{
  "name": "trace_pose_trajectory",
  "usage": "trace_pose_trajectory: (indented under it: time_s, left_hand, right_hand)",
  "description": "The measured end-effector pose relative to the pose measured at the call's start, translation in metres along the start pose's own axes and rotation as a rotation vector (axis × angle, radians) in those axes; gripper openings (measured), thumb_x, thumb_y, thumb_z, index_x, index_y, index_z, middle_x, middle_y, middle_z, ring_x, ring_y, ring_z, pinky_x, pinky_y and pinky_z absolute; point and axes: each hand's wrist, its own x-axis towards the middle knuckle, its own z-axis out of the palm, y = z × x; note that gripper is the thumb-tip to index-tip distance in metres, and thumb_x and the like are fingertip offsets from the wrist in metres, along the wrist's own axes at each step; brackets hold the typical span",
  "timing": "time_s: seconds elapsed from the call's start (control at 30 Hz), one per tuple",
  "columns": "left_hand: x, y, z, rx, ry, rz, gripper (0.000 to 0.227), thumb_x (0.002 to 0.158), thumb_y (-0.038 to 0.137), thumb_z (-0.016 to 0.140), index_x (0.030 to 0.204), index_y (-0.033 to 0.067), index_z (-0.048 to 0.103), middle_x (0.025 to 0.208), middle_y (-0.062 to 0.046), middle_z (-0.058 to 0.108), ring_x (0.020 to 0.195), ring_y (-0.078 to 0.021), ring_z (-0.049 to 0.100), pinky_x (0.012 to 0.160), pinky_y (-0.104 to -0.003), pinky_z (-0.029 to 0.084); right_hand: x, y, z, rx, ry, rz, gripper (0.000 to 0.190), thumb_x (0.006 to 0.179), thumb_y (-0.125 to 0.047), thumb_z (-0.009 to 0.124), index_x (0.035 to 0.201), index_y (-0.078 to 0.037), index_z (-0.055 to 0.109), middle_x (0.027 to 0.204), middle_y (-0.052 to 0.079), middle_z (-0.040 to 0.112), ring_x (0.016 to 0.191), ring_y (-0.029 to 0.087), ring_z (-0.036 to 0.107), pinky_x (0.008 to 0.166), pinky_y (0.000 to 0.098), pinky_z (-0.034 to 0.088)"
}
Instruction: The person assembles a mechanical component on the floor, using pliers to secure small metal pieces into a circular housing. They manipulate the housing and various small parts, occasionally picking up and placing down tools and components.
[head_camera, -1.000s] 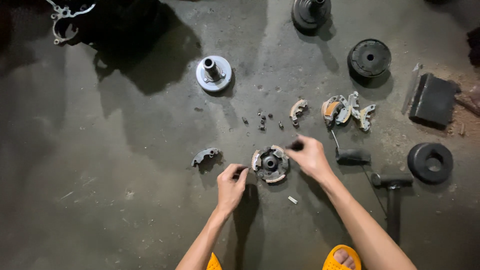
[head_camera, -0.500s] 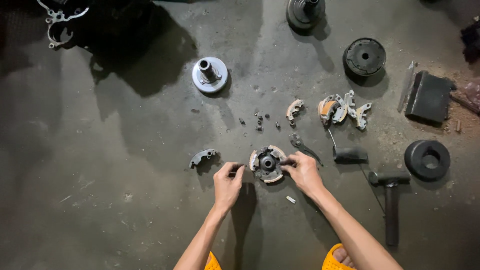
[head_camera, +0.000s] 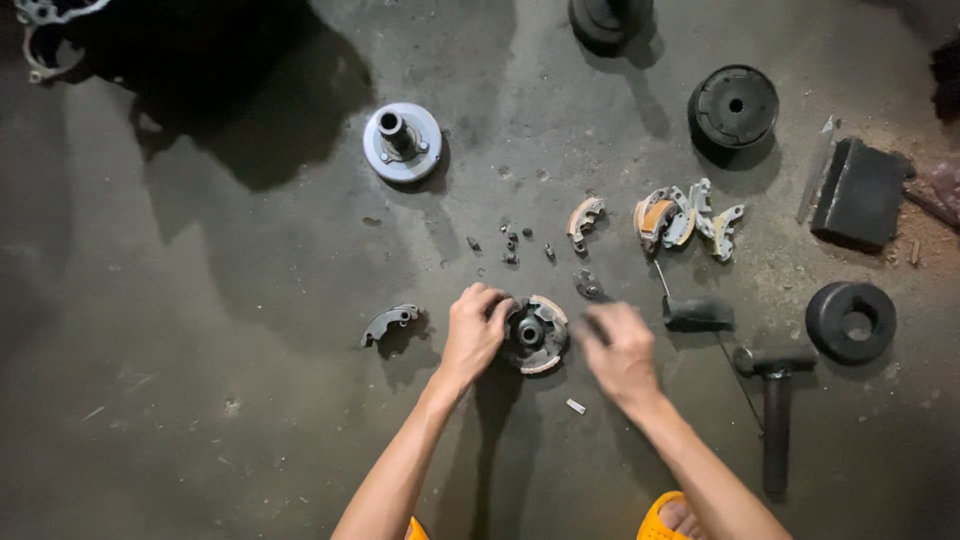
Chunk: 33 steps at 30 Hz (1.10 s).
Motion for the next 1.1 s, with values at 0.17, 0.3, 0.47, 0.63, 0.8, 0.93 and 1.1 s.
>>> trace_pose_trajectory:
  time_s: [0.17,0.3,0.47,0.63,0.8,0.93,1.1]
  left_hand:
    - [0.012,-0.001,0.006,0.106,-0.113,-0.047,0.021,0.095,0.017,0.068,0.082,0.0011,0.068,0.077,-0.018,0.060,0.081,-0.0417,0.064,0.073,-0.049,0.054]
    - [0.015,-0.014,0.011,0.155,-0.162,-0.088,0.022,0.095,0.020,0.066,0.082,0.0026,0.066,0.079,-0.016,0.058,0.082,-0.0400,0.063,0.075,-0.047,0.053]
    - [0.013,-0.008,0.009,0.161,-0.139,-0.106,0.025,0.095,0.023,0.066,0.082,0.0027,0.063,0.078,-0.015,0.057,0.083,-0.0406,0.062,0.074,-0.047,0.053]
    - [0.009,-0.009,0.006,0.195,-0.143,-0.055,0.019,0.093,0.022,0.069,0.085,0.0045,0.068,0.081,-0.015,0.058,0.085,-0.0393,0.062,0.076,-0.048,0.054]
    - [-0.001,-0.015,0.000,0.026,-0.109,0.038,0.018,0.090,0.014,0.072,0.106,0.0044,0.075,0.093,-0.014,0.064,0.094,-0.0347,0.063,0.084,-0.042,0.056]
    - [-0.009,-0.015,0.002,-0.047,-0.085,0.036,0.023,0.089,0.010,0.072,0.112,0.0036,0.073,0.103,-0.014,0.067,0.101,-0.0354,0.063,0.089,-0.044,0.055]
    - [-0.011,-0.024,0.007,-0.081,-0.047,0.087,0.030,0.084,0.004,0.075,0.114,0.0033,0.073,0.105,-0.016,0.069,0.102,-0.0355,0.063,0.091,-0.044,0.054]
  right_hand:
    - [0.029,0.032,-0.009,-0.382,-0.194,0.126,0.047,0.088,-0.039,0.077,0.111,0.000,0.064,0.102,0.017,0.060,0.099,0.039,0.064,0.082,0.0507,0.055]
    - [0.030,0.047,0.004,-0.276,-0.199,0.220,0.026,0.085,-0.019,0.076,0.097,-0.001,0.061,0.084,0.021,0.064,0.085,0.043,0.069,0.073,0.0559,0.053]
    - [0.053,-0.014,-0.050,0.081,-0.112,0.388,0.026,0.086,-0.016,0.081,0.100,-0.006,0.063,0.078,0.017,0.073,0.073,0.032,0.073,0.062,0.0421,0.056]
    - [0.061,-0.046,-0.067,0.657,-0.102,0.481,0.019,0.100,-0.004,0.063,0.116,0.001,0.056,0.066,0.019,0.065,0.050,0.027,0.068,0.047,0.0394,0.058]
    - [0.061,-0.041,-0.052,0.476,-0.631,0.611,0.035,0.101,-0.022,0.062,0.075,0.000,0.064,0.047,0.014,0.061,0.036,0.021,0.060,0.036,0.0324,0.047]
    - [0.091,-0.083,-0.064,0.302,-0.667,0.578,0.049,0.104,-0.028,0.056,0.065,-0.002,0.070,0.038,0.012,0.059,0.035,0.020,0.060,0.039,0.0327,0.049]
    - [0.113,-0.120,-0.064,-0.115,-1.066,0.538,0.045,0.102,-0.034,0.057,0.091,0.005,0.076,0.087,0.029,0.077,0.093,0.040,0.077,0.084,0.0502,0.059]
